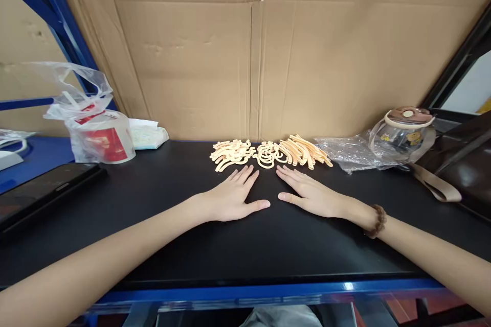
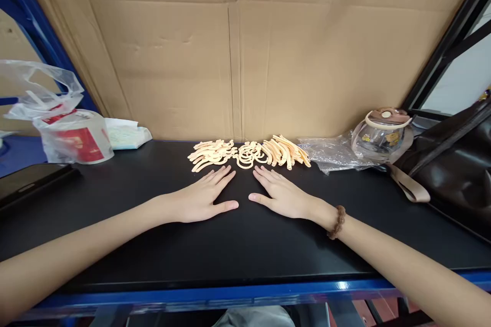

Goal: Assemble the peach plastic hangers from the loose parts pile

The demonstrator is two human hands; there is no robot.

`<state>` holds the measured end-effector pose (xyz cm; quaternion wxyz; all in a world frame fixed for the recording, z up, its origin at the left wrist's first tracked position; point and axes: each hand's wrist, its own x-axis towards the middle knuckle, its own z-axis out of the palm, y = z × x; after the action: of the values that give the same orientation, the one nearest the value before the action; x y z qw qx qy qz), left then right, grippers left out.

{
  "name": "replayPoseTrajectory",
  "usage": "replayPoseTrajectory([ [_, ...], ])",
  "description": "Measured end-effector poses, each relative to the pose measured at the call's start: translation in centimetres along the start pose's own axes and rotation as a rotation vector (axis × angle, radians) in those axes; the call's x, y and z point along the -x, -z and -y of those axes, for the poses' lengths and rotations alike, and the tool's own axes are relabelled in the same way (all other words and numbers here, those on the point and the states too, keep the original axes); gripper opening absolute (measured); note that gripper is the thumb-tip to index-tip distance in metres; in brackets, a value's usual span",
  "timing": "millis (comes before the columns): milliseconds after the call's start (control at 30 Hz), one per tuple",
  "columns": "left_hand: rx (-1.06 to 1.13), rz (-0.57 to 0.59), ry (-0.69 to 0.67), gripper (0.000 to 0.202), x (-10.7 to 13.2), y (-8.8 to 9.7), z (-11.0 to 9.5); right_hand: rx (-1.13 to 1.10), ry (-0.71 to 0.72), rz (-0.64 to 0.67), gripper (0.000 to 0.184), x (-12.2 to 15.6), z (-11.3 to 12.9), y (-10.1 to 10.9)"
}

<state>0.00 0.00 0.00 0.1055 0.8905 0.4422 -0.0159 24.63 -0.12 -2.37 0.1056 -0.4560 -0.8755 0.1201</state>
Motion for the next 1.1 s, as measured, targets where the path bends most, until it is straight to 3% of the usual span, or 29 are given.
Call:
replayPoseTrajectory([
  [100,0.007,-0.089,0.007,0.096,0.0,-0.7,0.1,0.030,-0.001,-0.008,0.082,-0.1,-0.2,-0.3],
  [233,0.015,-0.124,0.020,0.096,0.0,-1.3,0.0,0.041,-0.002,-0.012,0.079,-0.1,-0.3,-0.4],
  [533,-0.022,-0.054,-0.004,0.095,0.2,-0.1,0.0,-0.019,-0.037,-0.006,0.091,-0.1,-0.2,-0.1],
  [800,-0.049,-0.078,-0.023,0.087,0.4,0.0,0.0,-0.031,-0.015,0.006,0.089,0.0,-0.1,0.2],
  [1000,-0.059,-0.071,-0.020,0.087,0.4,0.1,-0.1,-0.027,-0.001,-0.002,0.078,0.1,0.1,0.3],
  [1100,-0.051,-0.073,-0.015,0.086,0.4,0.1,-0.1,-0.045,0.026,-0.082,0.068,-0.1,0.2,0.4],
])
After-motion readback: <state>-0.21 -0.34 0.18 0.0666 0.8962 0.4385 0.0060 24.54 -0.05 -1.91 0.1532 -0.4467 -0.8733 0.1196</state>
